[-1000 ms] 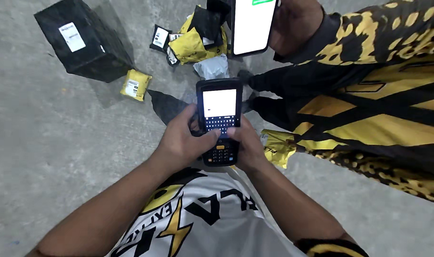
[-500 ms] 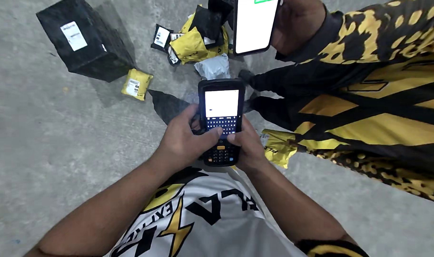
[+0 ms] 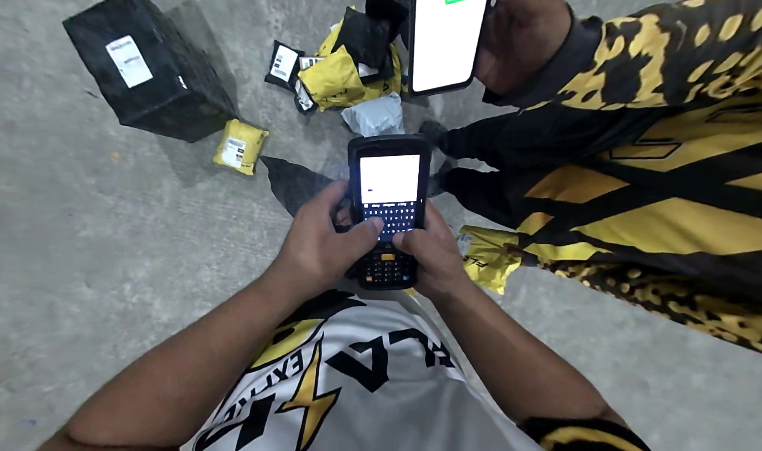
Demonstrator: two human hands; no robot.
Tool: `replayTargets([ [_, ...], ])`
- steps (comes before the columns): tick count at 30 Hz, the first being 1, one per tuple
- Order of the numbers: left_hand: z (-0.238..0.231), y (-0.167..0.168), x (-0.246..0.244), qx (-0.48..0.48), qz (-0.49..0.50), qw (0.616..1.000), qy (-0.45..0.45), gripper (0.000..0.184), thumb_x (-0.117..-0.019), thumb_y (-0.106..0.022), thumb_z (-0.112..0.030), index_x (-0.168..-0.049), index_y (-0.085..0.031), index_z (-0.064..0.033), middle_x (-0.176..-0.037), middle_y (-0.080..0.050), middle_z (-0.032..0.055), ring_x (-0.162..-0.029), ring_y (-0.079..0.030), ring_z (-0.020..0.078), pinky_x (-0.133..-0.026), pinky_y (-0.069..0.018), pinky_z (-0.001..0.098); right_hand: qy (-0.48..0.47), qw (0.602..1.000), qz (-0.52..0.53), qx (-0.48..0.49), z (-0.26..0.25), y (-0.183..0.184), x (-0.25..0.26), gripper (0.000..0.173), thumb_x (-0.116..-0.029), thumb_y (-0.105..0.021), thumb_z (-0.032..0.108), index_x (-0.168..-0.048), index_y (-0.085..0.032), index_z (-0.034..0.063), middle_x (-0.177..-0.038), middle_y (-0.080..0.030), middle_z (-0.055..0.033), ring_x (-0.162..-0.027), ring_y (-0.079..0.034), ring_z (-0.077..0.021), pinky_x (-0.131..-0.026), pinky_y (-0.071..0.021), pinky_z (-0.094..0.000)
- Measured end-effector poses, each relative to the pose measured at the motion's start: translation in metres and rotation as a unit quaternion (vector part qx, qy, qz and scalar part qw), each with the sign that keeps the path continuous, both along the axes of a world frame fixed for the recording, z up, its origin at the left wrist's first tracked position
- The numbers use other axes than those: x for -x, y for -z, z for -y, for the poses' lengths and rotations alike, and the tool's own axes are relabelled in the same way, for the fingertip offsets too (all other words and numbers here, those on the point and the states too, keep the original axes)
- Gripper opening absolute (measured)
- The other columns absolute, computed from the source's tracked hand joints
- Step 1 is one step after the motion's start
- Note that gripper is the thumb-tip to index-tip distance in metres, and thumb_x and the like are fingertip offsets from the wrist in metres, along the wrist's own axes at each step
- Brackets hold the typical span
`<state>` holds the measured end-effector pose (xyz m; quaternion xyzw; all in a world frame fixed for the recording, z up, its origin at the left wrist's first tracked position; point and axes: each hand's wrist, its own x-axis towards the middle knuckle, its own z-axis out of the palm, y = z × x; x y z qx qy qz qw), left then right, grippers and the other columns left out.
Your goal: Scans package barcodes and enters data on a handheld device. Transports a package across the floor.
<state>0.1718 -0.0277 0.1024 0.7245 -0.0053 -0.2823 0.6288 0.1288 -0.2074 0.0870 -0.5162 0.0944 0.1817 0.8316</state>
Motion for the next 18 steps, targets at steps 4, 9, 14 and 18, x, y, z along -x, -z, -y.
replayTargets([
  [4, 0.0026, -0.0019, -0.0001, -0.003, -0.004, 1.000, -0.007, 0.037, -0.0904, -0.066, -0.028, -0.123, -0.061, -0.0125, -0.094, -0.075, -0.0005, -0.080, -0.073, 0.0094, -0.065, -0.0628, 0.0286, -0.004, 1.000, 0.021, 0.000, 0.0014, 0.0032, 0.0005, 0.045, -0.0880, -0.056, 0.015, -0.133, -0.048, 0.0176, -0.104, -0.070, 0.0026, -0.089, -0.070, -0.0065, -0.077, -0.0615, -0.0285],
  [9, 0.0064, -0.0021, -0.0002, -0.020, -0.012, 1.000, -0.018, 0.037, -0.0893, -0.071, -0.030, -0.122, -0.063, -0.0148, -0.097, -0.076, -0.0017, -0.083, -0.074, 0.0097, -0.069, -0.0638, 0.0300, -0.002, 1.000, 0.018, 0.015, 0.0008, 0.0023, -0.0003, 0.047, -0.0903, -0.063, 0.024, -0.134, -0.048, 0.0189, -0.104, -0.070, 0.0033, -0.090, -0.070, -0.0071, -0.078, -0.0617, -0.0289],
  [14, 0.0077, -0.0015, -0.0008, 0.004, -0.023, 0.999, -0.027, 0.040, -0.0880, -0.071, -0.028, -0.124, -0.063, -0.0132, -0.098, -0.076, -0.0013, -0.086, -0.074, 0.0100, -0.074, -0.0641, 0.0298, 0.012, 1.000, -0.010, 0.024, 0.0015, -0.0012, -0.0041, 0.043, -0.0910, -0.062, 0.018, -0.133, -0.050, 0.0140, -0.102, -0.072, 0.0012, -0.090, -0.071, -0.0087, -0.081, -0.0618, -0.0296],
  [18, 0.0071, 0.0015, -0.0010, 0.024, -0.015, 0.999, -0.026, 0.039, -0.0871, -0.067, -0.026, -0.124, -0.062, -0.0124, -0.098, -0.075, -0.0023, -0.087, -0.073, 0.0087, -0.075, -0.0633, 0.0274, 0.010, 1.000, -0.010, 0.000, 0.0041, 0.0007, -0.0056, 0.044, -0.0909, -0.062, 0.019, -0.133, -0.051, 0.0125, -0.102, -0.072, 0.0007, -0.090, -0.071, -0.0087, -0.083, -0.0614, -0.0300],
])
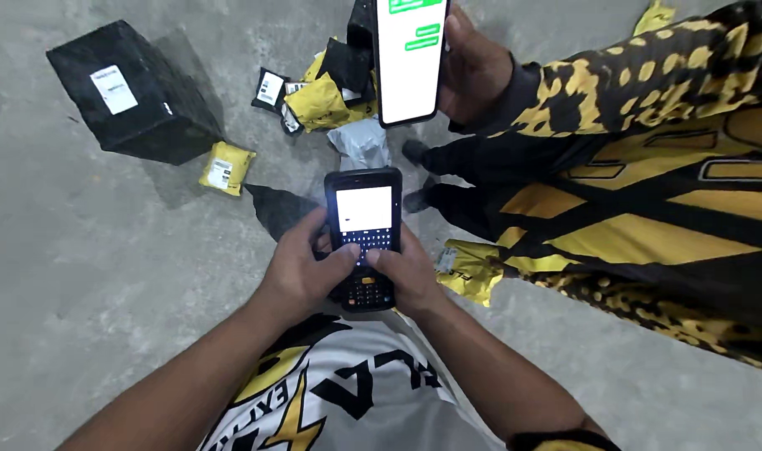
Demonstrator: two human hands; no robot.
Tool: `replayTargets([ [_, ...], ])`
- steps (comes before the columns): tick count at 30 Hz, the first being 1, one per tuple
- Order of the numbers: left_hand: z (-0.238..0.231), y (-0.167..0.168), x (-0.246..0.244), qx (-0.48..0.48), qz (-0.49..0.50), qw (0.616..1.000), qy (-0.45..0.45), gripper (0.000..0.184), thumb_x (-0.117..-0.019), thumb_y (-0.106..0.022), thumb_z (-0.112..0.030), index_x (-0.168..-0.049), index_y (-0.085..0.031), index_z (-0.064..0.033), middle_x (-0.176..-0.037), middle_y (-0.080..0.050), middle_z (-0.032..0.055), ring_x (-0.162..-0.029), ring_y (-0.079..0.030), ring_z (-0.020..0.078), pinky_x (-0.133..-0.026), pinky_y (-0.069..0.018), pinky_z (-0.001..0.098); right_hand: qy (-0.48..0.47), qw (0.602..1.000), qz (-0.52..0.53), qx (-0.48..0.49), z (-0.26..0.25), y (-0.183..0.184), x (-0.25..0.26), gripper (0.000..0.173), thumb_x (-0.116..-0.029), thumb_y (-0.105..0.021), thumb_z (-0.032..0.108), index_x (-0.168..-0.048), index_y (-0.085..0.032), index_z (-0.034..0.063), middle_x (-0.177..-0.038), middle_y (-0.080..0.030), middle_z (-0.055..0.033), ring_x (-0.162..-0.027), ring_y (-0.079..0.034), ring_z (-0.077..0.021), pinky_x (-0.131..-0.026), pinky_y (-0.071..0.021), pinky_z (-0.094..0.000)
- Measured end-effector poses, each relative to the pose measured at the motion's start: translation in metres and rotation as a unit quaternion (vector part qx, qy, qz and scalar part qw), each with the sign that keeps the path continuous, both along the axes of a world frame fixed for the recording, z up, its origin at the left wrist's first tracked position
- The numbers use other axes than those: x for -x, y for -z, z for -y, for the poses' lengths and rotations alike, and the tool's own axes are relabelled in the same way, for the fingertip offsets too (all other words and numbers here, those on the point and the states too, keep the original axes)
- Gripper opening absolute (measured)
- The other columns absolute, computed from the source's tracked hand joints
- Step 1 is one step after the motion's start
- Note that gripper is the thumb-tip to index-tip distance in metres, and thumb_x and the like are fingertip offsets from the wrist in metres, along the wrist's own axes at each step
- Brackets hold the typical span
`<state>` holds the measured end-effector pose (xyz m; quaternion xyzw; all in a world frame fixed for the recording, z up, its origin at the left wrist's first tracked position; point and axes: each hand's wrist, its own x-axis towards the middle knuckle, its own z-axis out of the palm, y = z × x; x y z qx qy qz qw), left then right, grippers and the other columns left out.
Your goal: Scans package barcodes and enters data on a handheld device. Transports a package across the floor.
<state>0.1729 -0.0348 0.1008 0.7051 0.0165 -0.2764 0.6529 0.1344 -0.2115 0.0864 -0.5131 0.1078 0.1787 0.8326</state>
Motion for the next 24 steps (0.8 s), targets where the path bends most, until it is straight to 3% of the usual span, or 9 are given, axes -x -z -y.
replayTargets([
  [4, 0.0006, 0.0016, -0.0008, 0.008, 0.002, 1.000, -0.003, 0.037, -0.0878, -0.067, -0.024, -0.122, -0.062, -0.0111, -0.098, -0.075, -0.0014, -0.088, -0.074, 0.0093, -0.076, -0.0633, 0.0279, -0.017, 0.999, 0.019, -0.035, 0.0047, 0.0066, 0.0011, 0.051, -0.0900, -0.063, 0.022, -0.138, -0.046, 0.0138, -0.107, -0.071, 0.0017, -0.095, -0.070, -0.0085, -0.086, -0.0605, -0.0308],
  [6, -0.0010, 0.0030, -0.0013, 0.031, -0.002, 1.000, 0.005, 0.039, -0.0884, -0.067, -0.025, -0.124, -0.061, -0.0105, -0.099, -0.076, 0.0003, -0.089, -0.074, 0.0108, -0.076, -0.0635, 0.0291, -0.021, 0.998, 0.024, -0.047, 0.0068, 0.0075, 0.0004, 0.051, -0.0878, -0.063, 0.019, -0.136, -0.047, 0.0154, -0.107, -0.071, 0.0021, -0.095, -0.071, -0.0084, -0.085, -0.0607, -0.0309],
  [12, -0.0016, 0.0038, -0.0053, 0.028, 0.016, 0.999, 0.022, 0.043, -0.0836, -0.066, -0.025, -0.124, -0.059, -0.0120, -0.091, -0.072, -0.0054, -0.079, -0.070, 0.0040, -0.068, -0.0603, 0.0234, -0.016, 1.000, 0.013, -0.006, 0.0089, 0.0001, -0.0049, 0.048, -0.0825, -0.059, 0.008, -0.129, -0.051, 0.0164, -0.101, -0.072, 0.0046, -0.088, -0.071, -0.0055, -0.078, -0.0615, -0.0274],
  [15, -0.0031, 0.0027, -0.0054, 0.038, 0.022, 0.999, 0.032, 0.046, -0.0848, -0.064, -0.026, -0.128, -0.057, -0.0104, -0.094, -0.072, -0.0050, -0.082, -0.070, 0.0039, -0.068, -0.0605, 0.0234, -0.023, 0.999, 0.022, -0.009, 0.0097, 0.0014, -0.0035, 0.047, -0.0852, -0.062, 0.017, -0.131, -0.050, 0.0196, -0.104, -0.070, 0.0066, -0.089, -0.070, -0.0042, -0.077, -0.0614, -0.0270],
  [24, -0.0030, 0.0020, -0.0100, 0.033, 0.030, 0.997, 0.056, 0.049, -0.0837, -0.065, -0.024, -0.130, -0.055, -0.0114, -0.093, -0.071, -0.0034, -0.080, -0.070, 0.0058, -0.066, -0.0603, 0.0245, -0.009, 1.000, 0.014, -0.010, 0.0095, 0.0006, -0.0085, 0.035, -0.0936, -0.057, 0.021, -0.128, -0.052, 0.0172, -0.102, -0.072, 0.0014, -0.087, -0.071, -0.0083, -0.076, -0.0623, -0.0298],
])
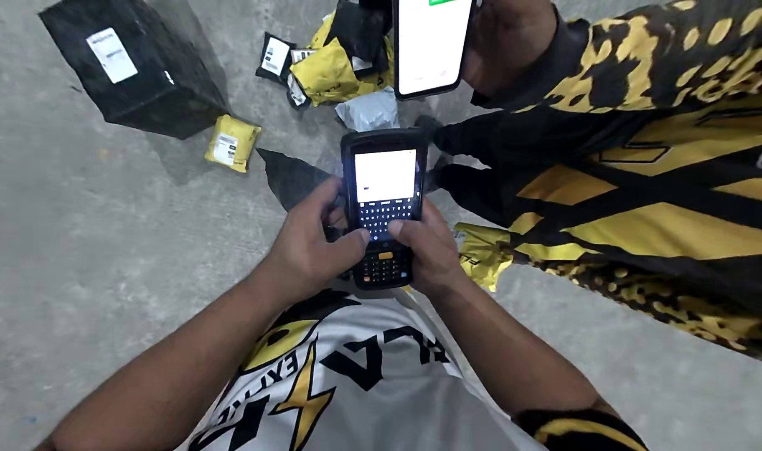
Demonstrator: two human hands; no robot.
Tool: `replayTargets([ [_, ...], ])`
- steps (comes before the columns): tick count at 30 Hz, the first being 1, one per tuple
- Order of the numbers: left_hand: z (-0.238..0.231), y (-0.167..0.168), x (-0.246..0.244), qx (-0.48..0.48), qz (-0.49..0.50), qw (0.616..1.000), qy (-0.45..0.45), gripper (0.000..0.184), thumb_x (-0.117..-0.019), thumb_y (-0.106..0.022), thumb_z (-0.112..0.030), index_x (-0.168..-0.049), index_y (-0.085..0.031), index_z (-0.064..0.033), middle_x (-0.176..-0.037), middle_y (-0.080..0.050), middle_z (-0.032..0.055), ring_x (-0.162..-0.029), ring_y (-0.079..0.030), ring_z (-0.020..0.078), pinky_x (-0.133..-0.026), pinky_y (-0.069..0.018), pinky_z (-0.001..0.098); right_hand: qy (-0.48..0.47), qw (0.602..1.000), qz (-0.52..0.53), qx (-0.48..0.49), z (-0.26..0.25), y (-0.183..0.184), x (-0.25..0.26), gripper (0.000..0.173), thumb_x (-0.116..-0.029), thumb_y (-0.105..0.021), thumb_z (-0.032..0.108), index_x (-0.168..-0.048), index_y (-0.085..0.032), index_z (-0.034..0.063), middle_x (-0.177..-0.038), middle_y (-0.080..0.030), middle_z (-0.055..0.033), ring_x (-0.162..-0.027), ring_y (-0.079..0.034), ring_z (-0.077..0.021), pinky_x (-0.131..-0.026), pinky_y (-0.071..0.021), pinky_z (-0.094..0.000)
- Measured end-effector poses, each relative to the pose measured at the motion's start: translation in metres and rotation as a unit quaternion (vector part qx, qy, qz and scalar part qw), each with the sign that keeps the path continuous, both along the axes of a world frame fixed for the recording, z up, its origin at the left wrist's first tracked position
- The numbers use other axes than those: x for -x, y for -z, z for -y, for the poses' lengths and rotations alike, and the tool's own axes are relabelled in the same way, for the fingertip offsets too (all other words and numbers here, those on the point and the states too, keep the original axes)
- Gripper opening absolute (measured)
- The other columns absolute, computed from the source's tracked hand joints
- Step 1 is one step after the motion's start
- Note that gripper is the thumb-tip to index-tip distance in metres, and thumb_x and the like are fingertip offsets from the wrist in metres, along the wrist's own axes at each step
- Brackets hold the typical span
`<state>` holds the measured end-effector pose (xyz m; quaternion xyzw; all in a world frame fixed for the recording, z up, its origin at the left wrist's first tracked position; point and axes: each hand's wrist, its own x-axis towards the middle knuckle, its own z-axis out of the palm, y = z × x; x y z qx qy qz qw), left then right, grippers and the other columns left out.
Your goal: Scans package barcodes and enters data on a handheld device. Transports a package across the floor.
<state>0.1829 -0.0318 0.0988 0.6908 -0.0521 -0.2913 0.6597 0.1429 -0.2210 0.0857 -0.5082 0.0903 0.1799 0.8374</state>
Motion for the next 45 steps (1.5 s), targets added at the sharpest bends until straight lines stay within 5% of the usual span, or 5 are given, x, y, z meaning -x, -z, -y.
replayTargets([
  [8, 0.000, -0.002, 0.000, -0.008, 0.000, 1.000, -0.009, 0.046, -0.0866, -0.063, -0.022, -0.130, -0.055, -0.0112, -0.097, -0.072, -0.0028, -0.083, -0.071, 0.0058, -0.069, -0.0610, 0.0244, 0.001, 1.000, 0.007, -0.006, -0.001, 0.000, -0.003, 0.035, -0.0998, -0.050, 0.030, -0.132, -0.052, 0.0173, -0.105, -0.071, 0.0006, -0.092, -0.070, -0.0084, -0.080, -0.0615, -0.0306],
  [11, 0.000, -0.001, 0.001, 0.000, 0.004, 1.000, -0.014, 0.044, -0.0886, -0.061, -0.023, -0.130, -0.055, -0.0105, -0.093, -0.071, -0.0025, -0.080, -0.070, 0.0062, -0.066, -0.0600, 0.0243, -0.010, 1.000, 0.014, -0.019, 0.001, 0.002, -0.002, 0.039, -0.0947, -0.058, 0.030, -0.131, -0.052, 0.0185, -0.106, -0.071, 0.0026, -0.091, -0.070, -0.0076, -0.079, -0.0617, -0.0303],
  [16, 0.001, -0.002, 0.002, -0.004, -0.003, 1.000, -0.022, 0.039, -0.0921, -0.062, -0.030, -0.126, -0.057, -0.0119, -0.090, -0.070, -0.0034, -0.077, -0.069, 0.0062, -0.065, -0.0600, 0.0241, -0.003, 1.000, -0.011, 0.019, -0.002, -0.003, -0.002, 0.045, -0.0802, -0.056, 0.004, -0.123, -0.054, 0.0169, -0.099, -0.072, 0.0030, -0.084, -0.071, -0.0063, -0.073, -0.0621, -0.0281],
  [22, -0.002, 0.001, 0.003, 0.002, 0.000, 1.000, -0.016, 0.041, -0.0896, -0.061, -0.026, -0.127, -0.057, -0.0113, -0.089, -0.069, -0.0024, -0.077, -0.069, 0.0072, -0.064, -0.0596, 0.0253, -0.005, 1.000, 0.006, -0.010, -0.002, 0.002, 0.001, 0.040, -0.0909, -0.063, 0.025, -0.128, -0.052, 0.0182, -0.102, -0.072, 0.0019, -0.087, -0.071, -0.0085, -0.077, -0.0621, -0.0305],
  [45, -0.008, 0.001, 0.007, 0.001, -0.001, 1.000, -0.024, 0.040, -0.0920, -0.062, -0.032, -0.126, -0.058, -0.0110, -0.096, -0.074, -0.0017, -0.083, -0.072, 0.0081, -0.069, -0.0623, 0.0271, -0.007, 0.999, 0.037, -0.003, -0.010, 0.003, 0.006, 0.040, -0.0926, -0.060, 0.026, -0.130, -0.051, 0.0168, -0.104, -0.071, 0.0023, -0.090, -0.070, -0.0076, -0.079, -0.0615, -0.0295],
])
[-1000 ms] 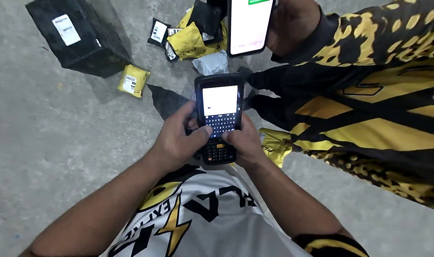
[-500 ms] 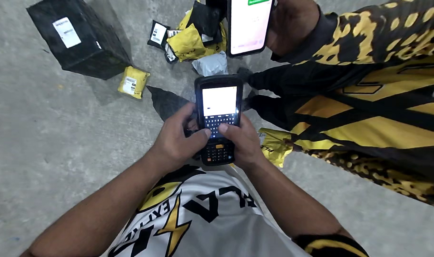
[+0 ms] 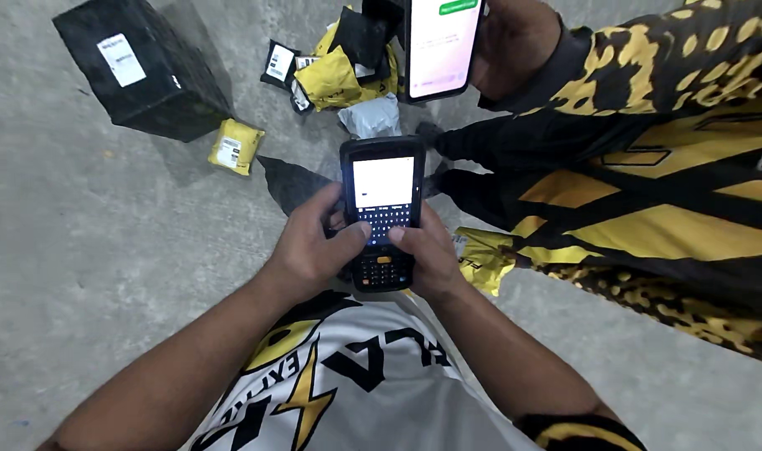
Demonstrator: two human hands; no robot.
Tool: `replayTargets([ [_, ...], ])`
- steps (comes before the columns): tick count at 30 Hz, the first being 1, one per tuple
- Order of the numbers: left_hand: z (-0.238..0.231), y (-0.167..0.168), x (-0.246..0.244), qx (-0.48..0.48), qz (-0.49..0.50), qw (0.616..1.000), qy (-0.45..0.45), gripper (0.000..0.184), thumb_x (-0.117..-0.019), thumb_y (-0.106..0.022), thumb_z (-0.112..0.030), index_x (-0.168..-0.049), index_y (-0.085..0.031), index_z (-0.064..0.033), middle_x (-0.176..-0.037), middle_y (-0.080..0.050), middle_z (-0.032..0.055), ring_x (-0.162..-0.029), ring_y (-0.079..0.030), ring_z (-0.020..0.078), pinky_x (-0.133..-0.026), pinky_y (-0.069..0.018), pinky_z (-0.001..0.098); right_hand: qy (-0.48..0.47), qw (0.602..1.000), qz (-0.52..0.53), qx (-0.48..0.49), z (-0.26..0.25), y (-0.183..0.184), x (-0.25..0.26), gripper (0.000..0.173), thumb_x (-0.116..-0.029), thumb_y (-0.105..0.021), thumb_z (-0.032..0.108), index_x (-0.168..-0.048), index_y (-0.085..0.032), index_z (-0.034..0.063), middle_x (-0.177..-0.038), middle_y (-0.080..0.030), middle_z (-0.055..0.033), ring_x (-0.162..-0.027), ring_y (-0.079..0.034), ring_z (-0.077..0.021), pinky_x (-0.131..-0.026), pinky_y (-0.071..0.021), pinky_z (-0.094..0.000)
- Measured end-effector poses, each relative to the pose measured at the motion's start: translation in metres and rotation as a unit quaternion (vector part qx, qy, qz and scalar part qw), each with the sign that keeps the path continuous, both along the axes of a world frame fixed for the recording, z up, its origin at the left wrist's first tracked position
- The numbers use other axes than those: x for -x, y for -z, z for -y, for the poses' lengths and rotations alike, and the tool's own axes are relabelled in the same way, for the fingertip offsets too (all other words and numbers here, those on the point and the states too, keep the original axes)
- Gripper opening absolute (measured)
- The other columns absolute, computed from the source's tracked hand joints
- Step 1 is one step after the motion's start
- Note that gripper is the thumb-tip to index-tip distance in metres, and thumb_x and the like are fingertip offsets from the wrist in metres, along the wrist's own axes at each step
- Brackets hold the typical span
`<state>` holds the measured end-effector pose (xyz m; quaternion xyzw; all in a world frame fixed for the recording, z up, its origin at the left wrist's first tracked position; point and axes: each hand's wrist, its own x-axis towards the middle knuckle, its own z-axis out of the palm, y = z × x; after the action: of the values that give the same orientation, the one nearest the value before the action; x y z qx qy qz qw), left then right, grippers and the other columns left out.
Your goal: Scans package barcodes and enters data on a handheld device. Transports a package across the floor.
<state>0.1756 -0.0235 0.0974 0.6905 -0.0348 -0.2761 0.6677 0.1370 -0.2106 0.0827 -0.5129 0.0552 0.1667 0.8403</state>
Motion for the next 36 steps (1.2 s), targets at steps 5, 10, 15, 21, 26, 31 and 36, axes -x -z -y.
replayTargets([
  [5, 0.000, 0.001, 0.000, 0.014, -0.004, 1.000, -0.022, 0.033, -0.0947, -0.060, -0.028, -0.123, -0.062, -0.0096, -0.095, -0.074, 0.0001, -0.081, -0.072, 0.0097, -0.068, -0.0620, 0.0278, -0.016, 1.000, 0.000, 0.003, -0.002, 0.001, 0.001, 0.046, -0.0915, -0.057, 0.023, -0.136, -0.047, 0.0170, -0.108, -0.069, 0.0010, -0.094, -0.069, -0.0085, -0.081, -0.0609, -0.0307],
  [10, -0.001, 0.003, 0.003, 0.026, -0.020, 0.999, -0.026, 0.034, -0.0946, -0.061, -0.027, -0.123, -0.062, -0.0097, -0.097, -0.075, 0.0020, -0.083, -0.073, 0.0116, -0.069, -0.0626, 0.0291, -0.014, 1.000, 0.001, 0.011, -0.005, 0.000, 0.004, 0.046, -0.0911, -0.059, 0.025, -0.135, -0.047, 0.0173, -0.107, -0.069, 0.0023, -0.093, -0.069, -0.0076, -0.080, -0.0612, -0.0296],
  [15, 0.001, 0.000, 0.005, 0.003, -0.027, 0.999, -0.045, 0.032, -0.0947, -0.065, -0.029, -0.121, -0.065, -0.0116, -0.097, -0.075, 0.0014, -0.084, -0.074, 0.0118, -0.071, -0.0634, 0.0299, -0.017, 0.998, -0.014, 0.066, -0.010, -0.006, 0.006, 0.055, -0.0874, -0.064, 0.032, -0.136, -0.044, 0.0164, -0.106, -0.068, 0.0043, -0.092, -0.069, -0.0057, -0.078, -0.0612, -0.0279],
  [21, 0.000, 0.004, 0.006, 0.008, -0.045, 0.997, -0.059, 0.034, -0.0898, -0.068, -0.033, -0.118, -0.066, -0.0144, -0.094, -0.075, -0.0017, -0.083, -0.072, 0.0091, -0.072, -0.0622, 0.0278, -0.022, 0.995, -0.051, 0.082, -0.007, -0.005, 0.007, 0.071, -0.0848, -0.067, 0.036, -0.144, -0.040, 0.0090, -0.111, -0.068, 0.0008, -0.099, -0.069, -0.0066, -0.086, -0.0604, -0.0299],
  [26, -0.007, 0.013, 0.010, 0.090, -0.022, 0.995, -0.027, 0.049, -0.0918, -0.069, -0.044, -0.128, -0.058, -0.0121, -0.101, -0.073, -0.0034, -0.090, -0.071, 0.0072, -0.079, -0.0612, 0.0249, -0.019, 0.999, -0.043, 0.026, -0.003, 0.001, 0.006, 0.066, -0.0888, -0.064, 0.030, -0.142, -0.038, 0.0014, -0.113, -0.068, -0.0017, -0.101, -0.069, -0.0079, -0.090, -0.0595, -0.0314],
  [31, -0.008, 0.017, 0.010, 0.098, -0.038, 0.994, -0.017, 0.056, -0.0862, -0.072, -0.041, -0.132, -0.052, -0.0146, -0.091, -0.069, -0.0090, -0.083, -0.068, 0.0026, -0.075, -0.0595, 0.0208, -0.006, 0.998, -0.048, -0.027, 0.000, 0.005, 0.005, 0.061, -0.0896, -0.064, 0.026, -0.139, -0.037, 0.0018, -0.112, -0.068, 0.0000, -0.100, -0.069, -0.0080, -0.091, -0.0593, -0.0308],
  [36, -0.007, 0.016, 0.005, 0.112, -0.038, 0.993, 0.007, 0.054, -0.0867, -0.068, -0.031, -0.134, -0.050, -0.0135, -0.098, -0.071, -0.0073, -0.088, -0.070, 0.0031, -0.078, -0.0598, 0.0208, -0.001, 0.998, -0.049, -0.047, 0.002, 0.004, 0.003, 0.055, -0.0902, -0.061, 0.022, -0.137, -0.040, 0.0050, -0.111, -0.069, 0.0003, -0.099, -0.070, -0.0092, -0.090, -0.0597, -0.0321],
])
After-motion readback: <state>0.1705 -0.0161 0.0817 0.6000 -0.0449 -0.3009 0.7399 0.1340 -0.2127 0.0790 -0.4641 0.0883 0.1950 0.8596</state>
